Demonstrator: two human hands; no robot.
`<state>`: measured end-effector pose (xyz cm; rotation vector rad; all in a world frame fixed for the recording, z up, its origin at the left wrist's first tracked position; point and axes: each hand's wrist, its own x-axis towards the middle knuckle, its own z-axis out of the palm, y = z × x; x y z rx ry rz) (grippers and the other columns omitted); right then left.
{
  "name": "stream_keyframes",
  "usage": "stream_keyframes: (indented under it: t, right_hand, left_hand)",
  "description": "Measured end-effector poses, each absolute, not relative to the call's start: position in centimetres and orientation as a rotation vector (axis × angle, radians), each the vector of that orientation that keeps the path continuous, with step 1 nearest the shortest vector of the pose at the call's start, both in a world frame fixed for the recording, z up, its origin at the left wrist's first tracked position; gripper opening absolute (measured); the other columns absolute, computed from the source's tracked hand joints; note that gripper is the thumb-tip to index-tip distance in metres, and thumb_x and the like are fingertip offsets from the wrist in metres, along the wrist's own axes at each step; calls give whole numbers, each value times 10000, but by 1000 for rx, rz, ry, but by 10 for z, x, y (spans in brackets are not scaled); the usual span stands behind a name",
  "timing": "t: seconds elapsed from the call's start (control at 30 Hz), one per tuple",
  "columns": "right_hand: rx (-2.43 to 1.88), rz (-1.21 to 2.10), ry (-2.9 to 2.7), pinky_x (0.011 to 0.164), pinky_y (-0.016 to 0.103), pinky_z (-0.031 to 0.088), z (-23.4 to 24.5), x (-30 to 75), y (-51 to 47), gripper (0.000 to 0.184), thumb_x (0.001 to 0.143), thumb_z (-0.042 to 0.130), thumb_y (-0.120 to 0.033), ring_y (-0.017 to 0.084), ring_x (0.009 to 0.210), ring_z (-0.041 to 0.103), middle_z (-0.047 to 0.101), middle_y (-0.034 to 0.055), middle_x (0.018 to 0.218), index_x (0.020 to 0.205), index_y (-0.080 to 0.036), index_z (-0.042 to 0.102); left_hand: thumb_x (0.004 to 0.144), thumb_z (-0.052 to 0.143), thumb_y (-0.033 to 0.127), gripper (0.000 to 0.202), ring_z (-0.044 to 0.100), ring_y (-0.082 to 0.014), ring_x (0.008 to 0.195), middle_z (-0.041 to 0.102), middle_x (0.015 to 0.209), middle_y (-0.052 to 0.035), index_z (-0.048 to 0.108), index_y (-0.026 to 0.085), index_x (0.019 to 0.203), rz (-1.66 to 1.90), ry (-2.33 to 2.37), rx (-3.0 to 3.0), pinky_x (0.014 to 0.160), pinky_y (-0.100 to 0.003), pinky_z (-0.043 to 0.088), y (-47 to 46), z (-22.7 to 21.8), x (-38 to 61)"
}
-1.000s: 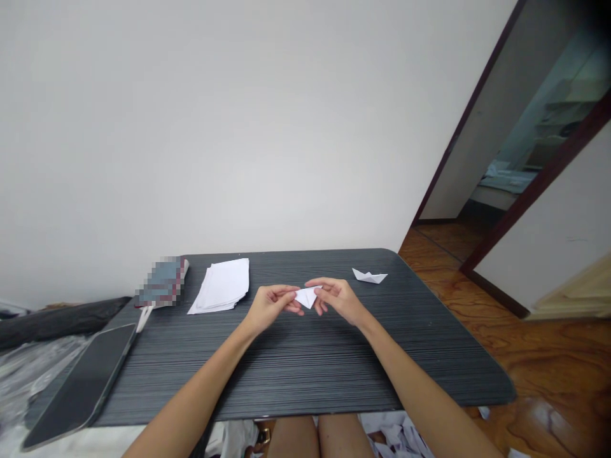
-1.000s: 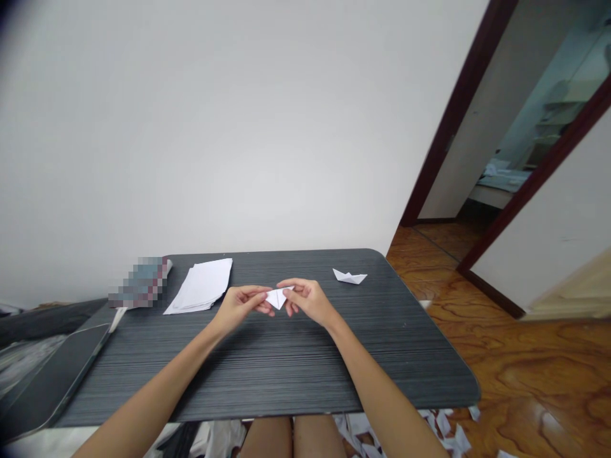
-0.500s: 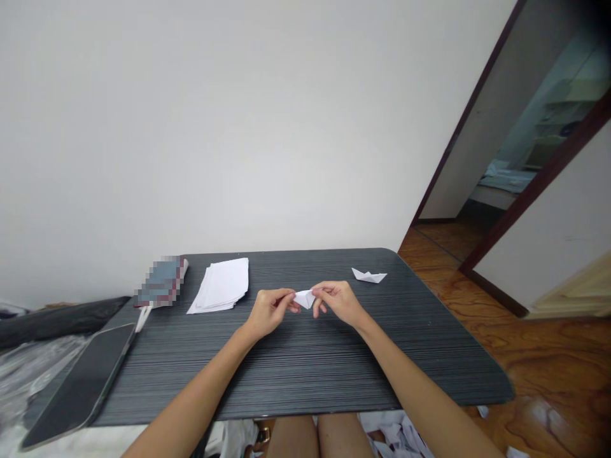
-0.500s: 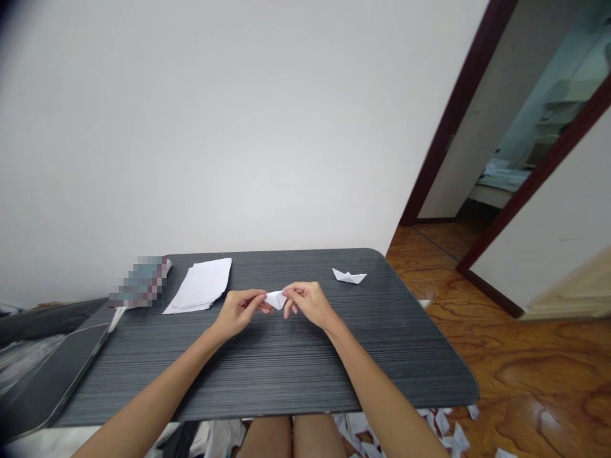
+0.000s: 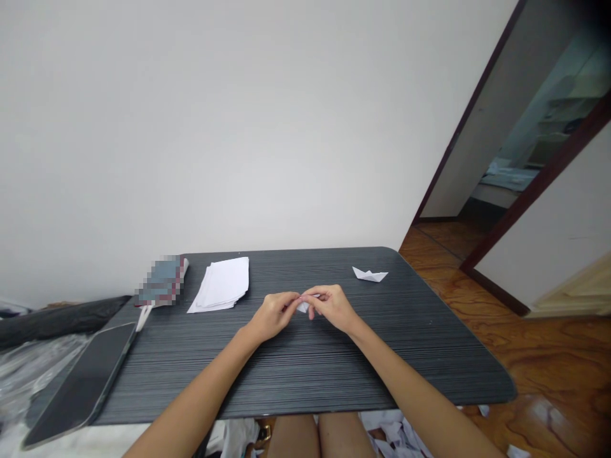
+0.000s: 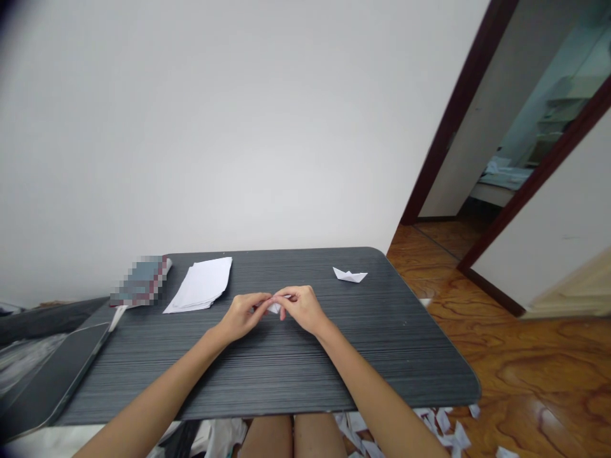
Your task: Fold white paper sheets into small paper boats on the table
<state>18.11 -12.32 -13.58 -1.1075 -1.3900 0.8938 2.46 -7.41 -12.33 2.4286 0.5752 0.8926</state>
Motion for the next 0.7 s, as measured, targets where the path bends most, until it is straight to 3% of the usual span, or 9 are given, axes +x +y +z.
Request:
stream_keyframes:
  t: [0.27, 0.4, 0.57, 0.7]
  right_hand:
    - [-1071, 1014, -1373, 421, 215, 356, -131, 189, -121, 272, 736, 515, -327, 98, 407, 505, 609, 35, 495, 795, -95, 645]
    - [-1043, 1095, -1391, 442, 219, 366, -128, 191, -120, 309, 746, 494, -331, 95, 424, 510, 629, 53, 525, 849, -79, 639]
    - [-1073, 1132, -1345, 348, 183, 260, -134, 190, -118, 303, 726, 521, -329, 61, 303, 409, 520, -19, 365, 848, -74, 630]
    - [-1058, 1137, -1286, 368, 192, 317, -137, 184, -118, 272, 681, 572, -326, 76, 345, 461, 558, -1, 421, 790, -80, 615]
  left_hand:
    - [835, 354, 305, 311, 510, -82, 392, 563, 547, -7, 570, 119, 960, 735, 551, 2119, 438, -177, 416, -69, -130, 25]
    - [832, 356, 337, 303, 561, -107, 396, 574, 533, -8, 546, 105, 875, 688, 575, 1922, 412, -186, 441, -66, -135, 26]
    - [826, 362, 360, 284, 554, -105, 383, 567, 513, -5, 495, 119, 752, 687, 618, 1896, 384, -177, 422, -68, -137, 28]
    - [810, 404, 347, 248, 474, -60, 322, 514, 447, 38, 509, 132, 741, 740, 677, 2061, 364, -145, 369, -72, -135, 29]
